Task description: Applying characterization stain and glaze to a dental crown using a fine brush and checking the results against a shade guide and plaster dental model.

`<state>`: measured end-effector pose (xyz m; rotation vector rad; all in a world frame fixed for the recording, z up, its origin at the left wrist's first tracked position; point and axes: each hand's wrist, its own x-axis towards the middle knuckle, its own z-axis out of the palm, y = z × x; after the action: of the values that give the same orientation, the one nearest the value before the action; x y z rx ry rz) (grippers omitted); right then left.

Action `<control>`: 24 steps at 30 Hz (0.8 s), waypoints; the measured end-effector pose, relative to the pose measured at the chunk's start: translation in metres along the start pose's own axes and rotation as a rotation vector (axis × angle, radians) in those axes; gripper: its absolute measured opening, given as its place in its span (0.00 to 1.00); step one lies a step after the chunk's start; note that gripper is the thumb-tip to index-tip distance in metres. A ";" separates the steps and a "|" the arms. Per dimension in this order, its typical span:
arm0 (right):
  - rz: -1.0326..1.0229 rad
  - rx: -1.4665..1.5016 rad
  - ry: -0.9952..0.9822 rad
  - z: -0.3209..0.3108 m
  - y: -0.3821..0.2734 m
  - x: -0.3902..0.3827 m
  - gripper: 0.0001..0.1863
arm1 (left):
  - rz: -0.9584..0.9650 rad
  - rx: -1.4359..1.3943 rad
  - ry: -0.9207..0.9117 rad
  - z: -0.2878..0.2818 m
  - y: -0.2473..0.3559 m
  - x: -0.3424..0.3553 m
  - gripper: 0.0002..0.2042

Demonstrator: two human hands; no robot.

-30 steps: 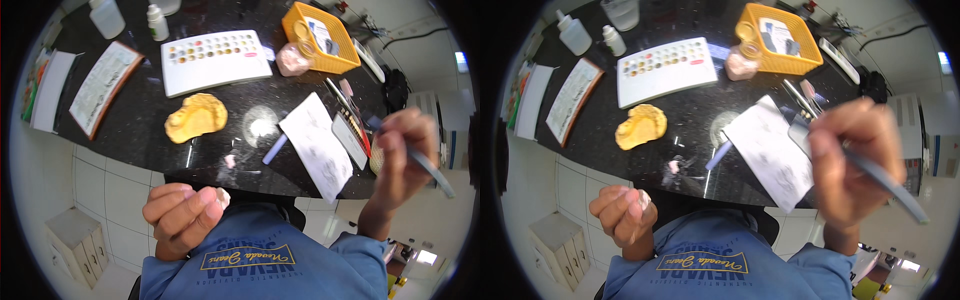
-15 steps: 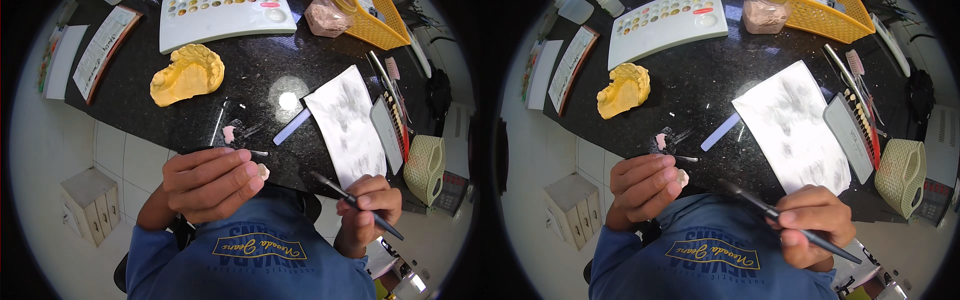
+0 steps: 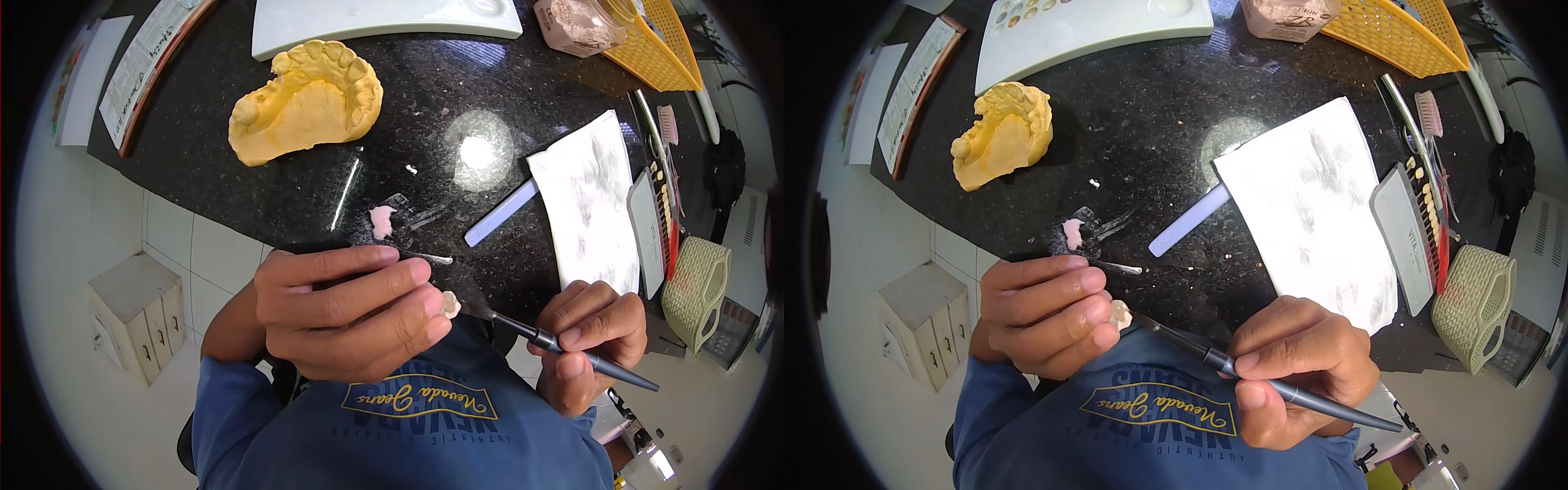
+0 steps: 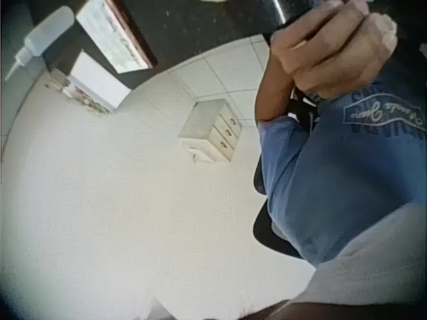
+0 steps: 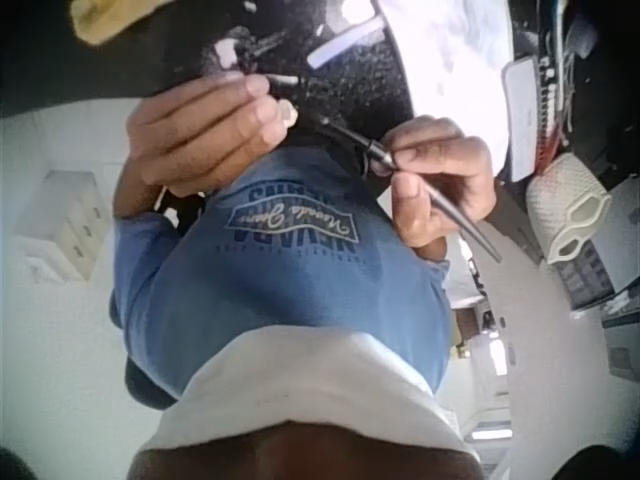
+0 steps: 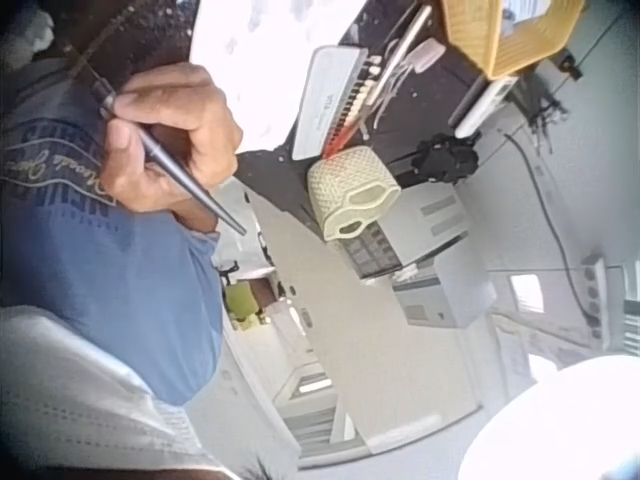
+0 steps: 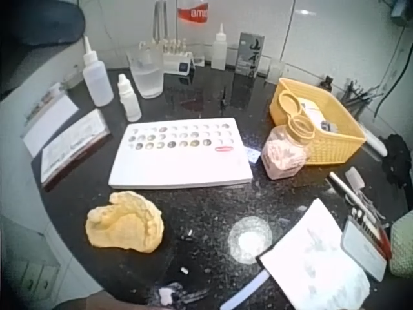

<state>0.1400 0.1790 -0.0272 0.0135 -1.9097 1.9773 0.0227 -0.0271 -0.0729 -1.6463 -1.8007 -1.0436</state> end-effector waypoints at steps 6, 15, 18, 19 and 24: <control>0.019 -0.012 0.017 0.001 -0.001 -0.001 0.08 | 0.013 -0.008 -0.031 -0.002 0.000 0.000 0.09; 0.035 -0.035 0.015 0.002 -0.001 0.000 0.08 | -0.003 0.015 0.079 0.003 -0.001 0.004 0.04; 0.040 -0.031 0.016 0.002 -0.002 -0.001 0.08 | -0.026 0.003 0.095 0.004 0.000 0.004 0.04; 0.046 -0.027 0.020 0.001 -0.002 -0.001 0.08 | -0.024 0.005 0.096 0.005 0.000 0.003 0.04; 0.026 -0.057 -0.003 0.002 -0.001 0.001 0.08 | -0.025 0.001 0.107 0.005 0.000 0.004 0.04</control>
<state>0.1389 0.1774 -0.0254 -0.0248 -1.9770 1.9398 0.0224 -0.0211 -0.0730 -1.5404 -1.7564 -1.1198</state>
